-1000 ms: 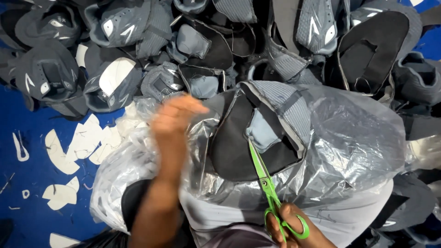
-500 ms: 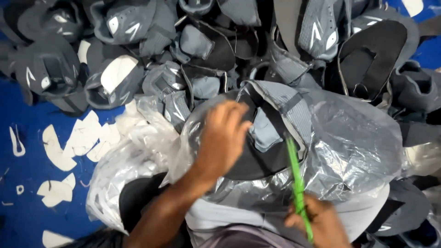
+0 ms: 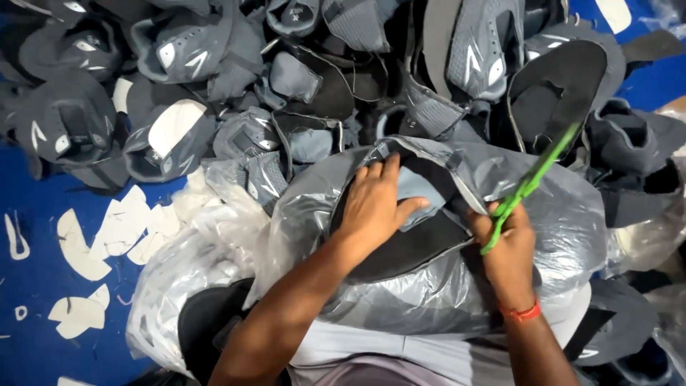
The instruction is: Trimming excess material from grey shoe uppers using scissors in a factory environment.
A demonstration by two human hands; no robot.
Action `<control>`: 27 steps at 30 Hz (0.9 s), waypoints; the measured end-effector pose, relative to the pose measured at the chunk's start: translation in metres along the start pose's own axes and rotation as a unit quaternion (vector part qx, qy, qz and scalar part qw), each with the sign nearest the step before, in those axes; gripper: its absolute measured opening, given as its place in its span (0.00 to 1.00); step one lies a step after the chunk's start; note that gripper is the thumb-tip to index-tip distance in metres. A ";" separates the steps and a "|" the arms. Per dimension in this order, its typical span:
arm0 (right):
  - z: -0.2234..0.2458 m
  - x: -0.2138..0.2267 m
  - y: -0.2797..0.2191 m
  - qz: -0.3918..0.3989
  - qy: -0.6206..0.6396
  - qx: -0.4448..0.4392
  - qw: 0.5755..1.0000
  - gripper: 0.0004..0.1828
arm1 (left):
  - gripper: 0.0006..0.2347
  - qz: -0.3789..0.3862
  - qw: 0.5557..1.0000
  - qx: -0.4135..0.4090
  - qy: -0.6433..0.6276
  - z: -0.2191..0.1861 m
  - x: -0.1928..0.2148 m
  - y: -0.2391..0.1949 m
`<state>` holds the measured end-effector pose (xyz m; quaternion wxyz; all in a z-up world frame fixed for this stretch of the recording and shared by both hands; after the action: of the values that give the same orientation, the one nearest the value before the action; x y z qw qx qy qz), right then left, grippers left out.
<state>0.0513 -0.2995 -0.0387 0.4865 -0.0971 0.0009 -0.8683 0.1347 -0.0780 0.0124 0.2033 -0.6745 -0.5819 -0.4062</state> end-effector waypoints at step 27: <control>-0.027 0.004 -0.004 -0.015 -0.022 0.041 0.999 0.14 | 0.09 -0.123 0.980 -0.101 -0.116 -0.023 0.106 -0.018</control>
<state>0.0413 -0.3031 -0.0646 0.4767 -0.0958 -0.0465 -0.8726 0.1098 -0.0252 0.1061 0.0134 -0.6577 -0.6357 -0.4037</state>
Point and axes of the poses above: each hand's wrist, its own y-axis towards the middle knuckle, its own x-axis out of the back of the hand, z = x × y, the point moved 9 cm from there along y, towards the middle knuckle, and after that the axes turned 8 degrees about -z, right-handed, at the moved point
